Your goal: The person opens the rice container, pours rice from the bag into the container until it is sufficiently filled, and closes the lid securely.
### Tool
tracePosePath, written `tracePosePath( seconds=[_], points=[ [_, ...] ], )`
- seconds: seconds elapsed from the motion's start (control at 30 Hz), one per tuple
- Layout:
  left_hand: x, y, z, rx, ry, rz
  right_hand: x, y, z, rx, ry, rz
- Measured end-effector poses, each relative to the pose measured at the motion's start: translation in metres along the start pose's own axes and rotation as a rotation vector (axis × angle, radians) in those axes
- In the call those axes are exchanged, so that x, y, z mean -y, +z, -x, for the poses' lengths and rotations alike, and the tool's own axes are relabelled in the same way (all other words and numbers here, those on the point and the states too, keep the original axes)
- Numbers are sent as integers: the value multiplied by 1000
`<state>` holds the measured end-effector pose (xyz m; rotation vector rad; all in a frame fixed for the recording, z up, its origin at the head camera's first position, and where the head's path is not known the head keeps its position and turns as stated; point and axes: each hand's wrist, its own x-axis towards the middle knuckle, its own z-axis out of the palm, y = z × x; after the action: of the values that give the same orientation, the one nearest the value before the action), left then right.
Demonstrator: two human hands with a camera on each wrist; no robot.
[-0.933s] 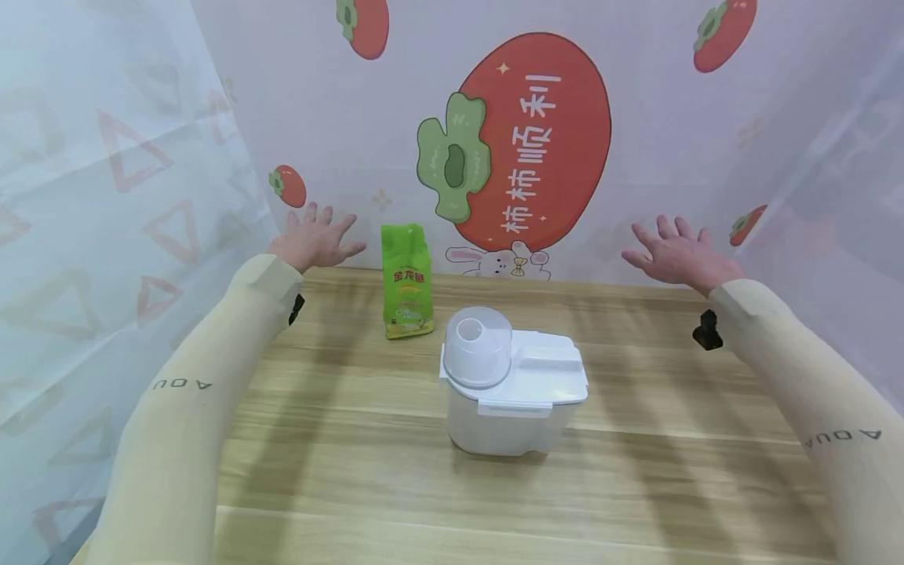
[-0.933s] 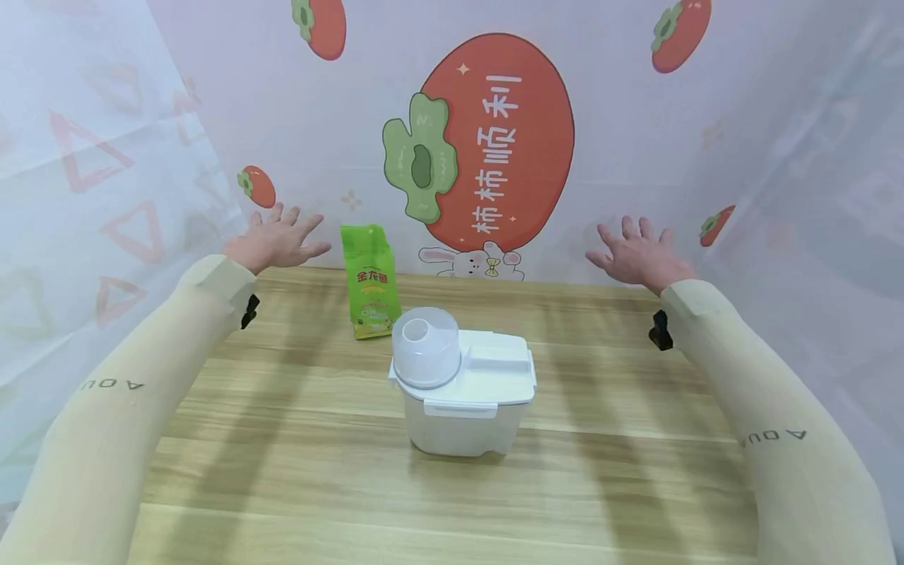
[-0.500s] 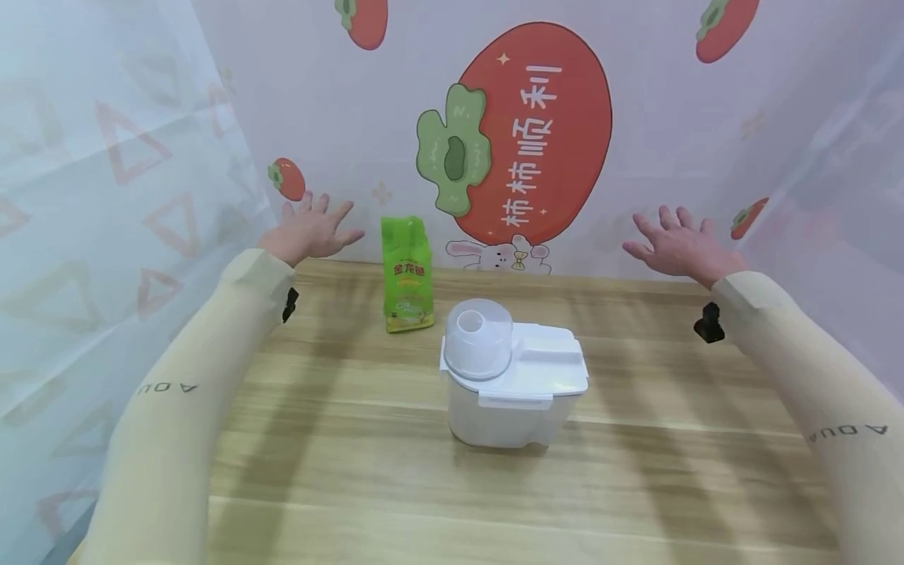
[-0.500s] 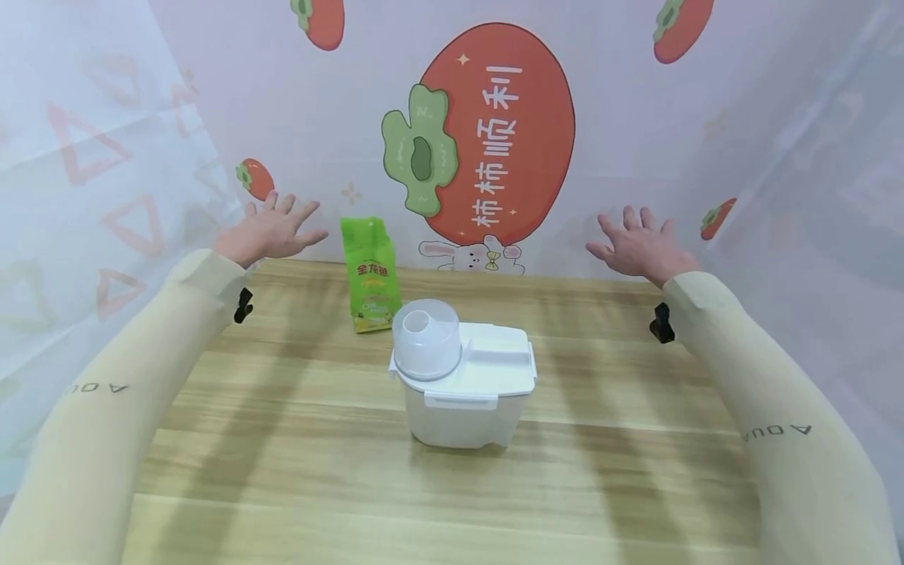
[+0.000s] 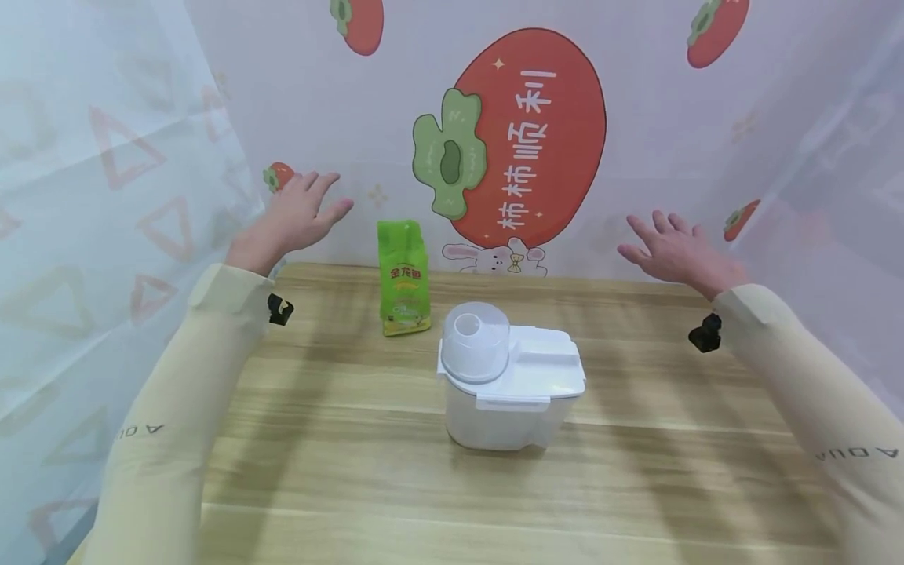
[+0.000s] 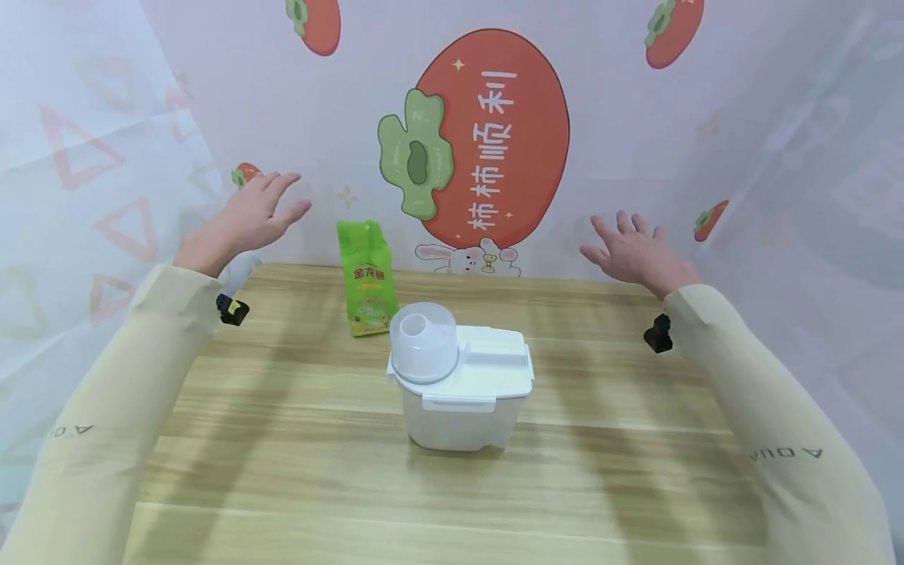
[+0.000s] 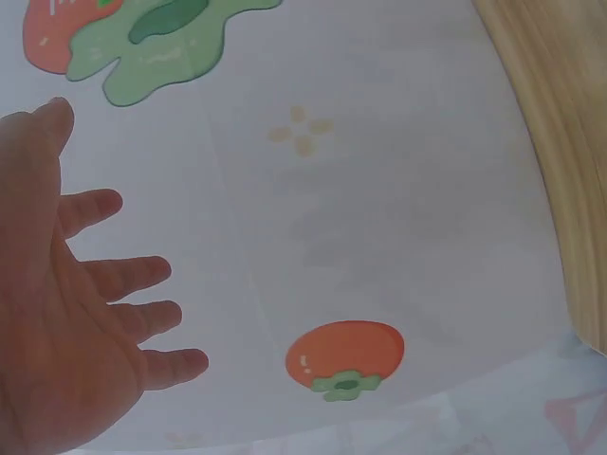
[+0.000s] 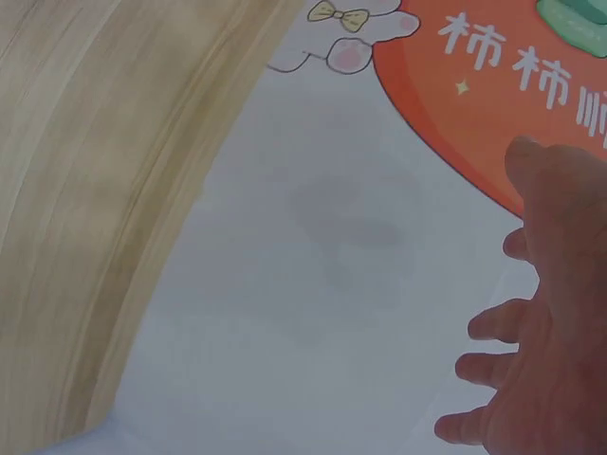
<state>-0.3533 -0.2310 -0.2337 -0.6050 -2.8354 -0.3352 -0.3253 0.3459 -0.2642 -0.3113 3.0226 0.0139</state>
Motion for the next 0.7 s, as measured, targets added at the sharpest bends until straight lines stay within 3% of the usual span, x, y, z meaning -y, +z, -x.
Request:
tracePosePath(
  seconds=[0.53,0.7],
  points=[
    [-31,0,9,-109,79,143,25,9,21,-195,-73,-127],
    [-36,4,12,-151,82,146,41,16,27,-273,-158,-214]
  ],
)
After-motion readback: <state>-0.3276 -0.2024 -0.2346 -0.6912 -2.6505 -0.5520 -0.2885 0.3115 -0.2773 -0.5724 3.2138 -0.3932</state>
